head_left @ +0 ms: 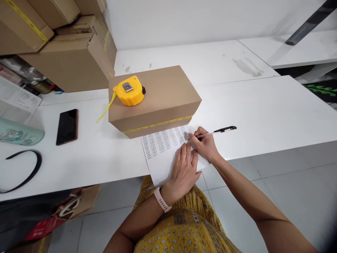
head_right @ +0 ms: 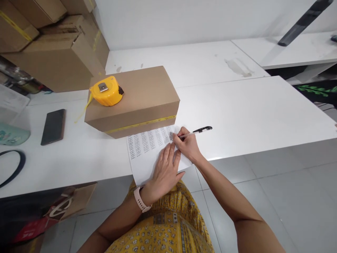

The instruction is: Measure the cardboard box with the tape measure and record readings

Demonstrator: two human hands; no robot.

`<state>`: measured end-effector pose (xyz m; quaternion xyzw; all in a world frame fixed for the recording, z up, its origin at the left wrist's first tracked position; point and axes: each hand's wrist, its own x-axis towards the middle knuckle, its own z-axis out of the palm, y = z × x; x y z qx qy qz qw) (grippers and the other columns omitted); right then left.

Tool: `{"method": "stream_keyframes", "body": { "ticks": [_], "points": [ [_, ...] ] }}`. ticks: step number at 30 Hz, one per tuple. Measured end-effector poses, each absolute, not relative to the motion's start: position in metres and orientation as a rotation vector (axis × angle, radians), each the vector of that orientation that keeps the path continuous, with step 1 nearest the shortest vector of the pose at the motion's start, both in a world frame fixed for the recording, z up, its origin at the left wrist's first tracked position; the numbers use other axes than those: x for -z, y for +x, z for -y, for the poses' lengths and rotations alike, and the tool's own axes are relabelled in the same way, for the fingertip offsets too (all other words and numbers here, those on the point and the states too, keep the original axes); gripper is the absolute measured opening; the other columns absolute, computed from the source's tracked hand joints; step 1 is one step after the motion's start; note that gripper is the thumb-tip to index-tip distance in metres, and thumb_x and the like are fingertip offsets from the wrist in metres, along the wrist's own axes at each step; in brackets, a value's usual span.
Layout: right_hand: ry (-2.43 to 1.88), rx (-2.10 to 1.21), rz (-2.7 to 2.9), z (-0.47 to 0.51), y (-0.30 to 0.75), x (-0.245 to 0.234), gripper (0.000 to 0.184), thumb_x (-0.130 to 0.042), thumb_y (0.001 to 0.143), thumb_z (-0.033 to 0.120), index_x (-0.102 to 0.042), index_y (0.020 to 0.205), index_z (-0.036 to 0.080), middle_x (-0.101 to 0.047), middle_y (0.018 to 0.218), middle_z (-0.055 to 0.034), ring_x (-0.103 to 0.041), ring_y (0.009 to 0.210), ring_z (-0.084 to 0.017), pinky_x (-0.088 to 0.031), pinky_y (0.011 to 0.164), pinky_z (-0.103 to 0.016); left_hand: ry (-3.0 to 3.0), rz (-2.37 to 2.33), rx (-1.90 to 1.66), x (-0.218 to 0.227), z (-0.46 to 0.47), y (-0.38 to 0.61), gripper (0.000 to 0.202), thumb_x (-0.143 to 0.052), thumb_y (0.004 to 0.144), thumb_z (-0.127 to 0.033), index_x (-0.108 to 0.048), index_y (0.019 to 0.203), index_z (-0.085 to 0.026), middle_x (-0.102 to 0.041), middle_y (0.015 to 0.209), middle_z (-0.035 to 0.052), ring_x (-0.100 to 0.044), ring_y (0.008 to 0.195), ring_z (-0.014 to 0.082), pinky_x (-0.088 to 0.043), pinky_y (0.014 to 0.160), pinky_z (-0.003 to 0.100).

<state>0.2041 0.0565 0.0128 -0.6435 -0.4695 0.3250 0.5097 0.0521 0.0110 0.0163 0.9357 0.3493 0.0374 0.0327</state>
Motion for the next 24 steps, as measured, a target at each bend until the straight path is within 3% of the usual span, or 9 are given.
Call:
{"method": "stream_keyframes", "body": {
  "ticks": [8, 24],
  "points": [
    [-1.548, -0.752, 1.17, -0.0563, 0.2027, -0.0122, 0.032, -0.068, 0.084, 0.034, -0.046, 0.064, 0.024, -0.045, 0.058, 0.0055, -0.039, 0.055, -0.011, -0.032, 0.055, -0.029, 2.896, -1.088, -0.126, -0.0156, -0.0112, 0.0528, 0.079, -0.067, 0.094, -0.057, -0.049, 0.15, -0.004, -0.04, 0.162, 0.0284, -0.036, 0.154, 0.0401, -0.037, 0.123, 0.053],
    [-1.564, -0.725, 1.128, -0.0569, 0.205, -0.0106, 0.032, -0.068, 0.084, 0.033, -0.045, 0.064, 0.024, -0.045, 0.058, 0.0055, -0.039, 0.056, -0.011, -0.032, 0.055, -0.028, 2.879, -1.092, -0.107, -0.016, -0.0116, 0.0529, 0.077, -0.065, 0.096, -0.055, -0.048, 0.152, -0.006, -0.037, 0.165, 0.0265, -0.034, 0.155, 0.0392, -0.037, 0.123, 0.054]
  ]
}}
